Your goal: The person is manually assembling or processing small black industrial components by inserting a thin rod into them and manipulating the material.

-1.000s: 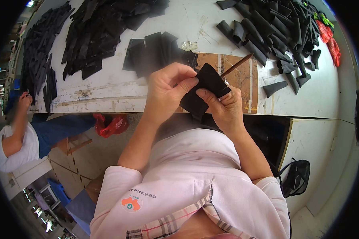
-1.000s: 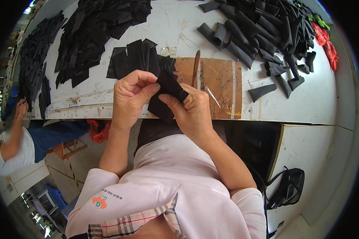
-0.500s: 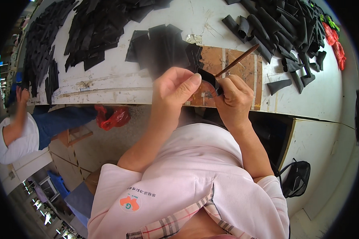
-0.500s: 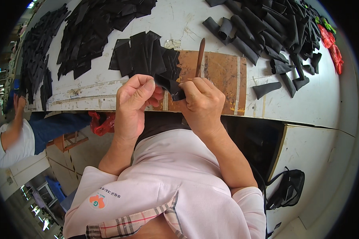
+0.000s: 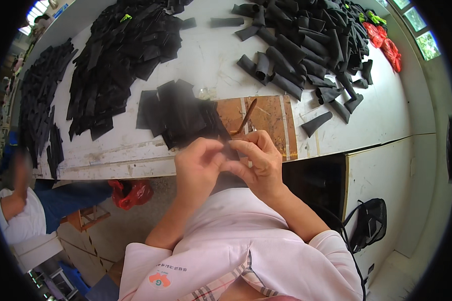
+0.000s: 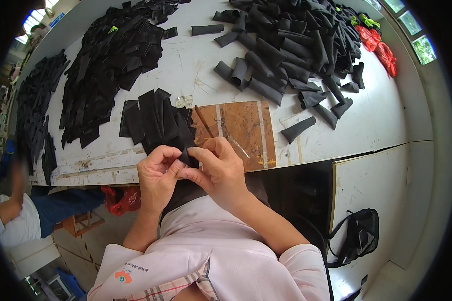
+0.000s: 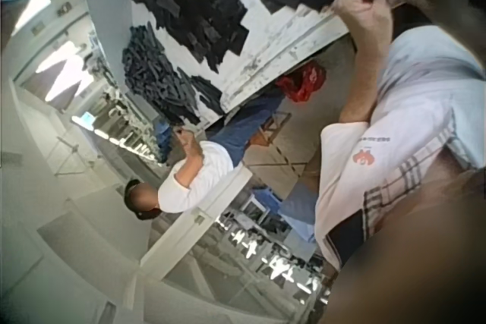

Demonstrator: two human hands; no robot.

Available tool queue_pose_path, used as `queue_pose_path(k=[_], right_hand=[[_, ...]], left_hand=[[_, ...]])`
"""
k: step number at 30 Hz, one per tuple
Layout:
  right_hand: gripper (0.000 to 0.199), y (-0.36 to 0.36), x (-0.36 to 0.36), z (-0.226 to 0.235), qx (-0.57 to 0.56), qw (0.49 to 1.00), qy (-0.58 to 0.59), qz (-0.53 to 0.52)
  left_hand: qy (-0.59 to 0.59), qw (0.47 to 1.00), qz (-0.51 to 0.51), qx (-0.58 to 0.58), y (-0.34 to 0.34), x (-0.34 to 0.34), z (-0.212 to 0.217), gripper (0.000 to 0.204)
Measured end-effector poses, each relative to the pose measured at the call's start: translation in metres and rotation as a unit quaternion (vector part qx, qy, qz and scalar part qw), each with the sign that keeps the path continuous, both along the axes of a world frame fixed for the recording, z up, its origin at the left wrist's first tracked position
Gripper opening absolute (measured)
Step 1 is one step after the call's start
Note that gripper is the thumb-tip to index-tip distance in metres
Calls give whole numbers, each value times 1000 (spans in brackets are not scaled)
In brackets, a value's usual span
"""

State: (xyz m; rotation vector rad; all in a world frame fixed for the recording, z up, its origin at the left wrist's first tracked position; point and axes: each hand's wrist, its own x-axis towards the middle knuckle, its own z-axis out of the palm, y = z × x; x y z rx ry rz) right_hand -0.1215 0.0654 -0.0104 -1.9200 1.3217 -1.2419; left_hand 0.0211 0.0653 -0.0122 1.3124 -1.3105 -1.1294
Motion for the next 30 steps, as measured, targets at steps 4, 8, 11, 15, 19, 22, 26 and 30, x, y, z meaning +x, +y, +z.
queue_pose_path(k=[4,8,11,15,19,22,26,30], right_hand=[[23,1,1,8,16,998,-62,10],[13,-8,3,0,-93,995,43,-4],[17,-12,7,-6,-116,982,146,7],[18,-21,9,-20,-81,987,135,-35],[10,-20,3,-9,120,987,-102,20],[8,-20,-2,-21,243,931,-259,83],[15,-15,1,-27,481,644,-572,163],[20,-15,5,-28,432,708,-531,176]], left_hand=[[-83,992,-40,-89,-3,1,11,4],[-197,964,-26,-175,-4,-4,7,6],[-182,972,44,-139,-3,-9,-6,9],[224,964,66,129,-17,-4,0,16],[462,856,-92,215,-22,7,12,20],[308,930,-58,191,-20,4,5,20],[47,997,55,27,-17,-9,-18,21],[41,995,85,-31,-16,-12,-17,19]])
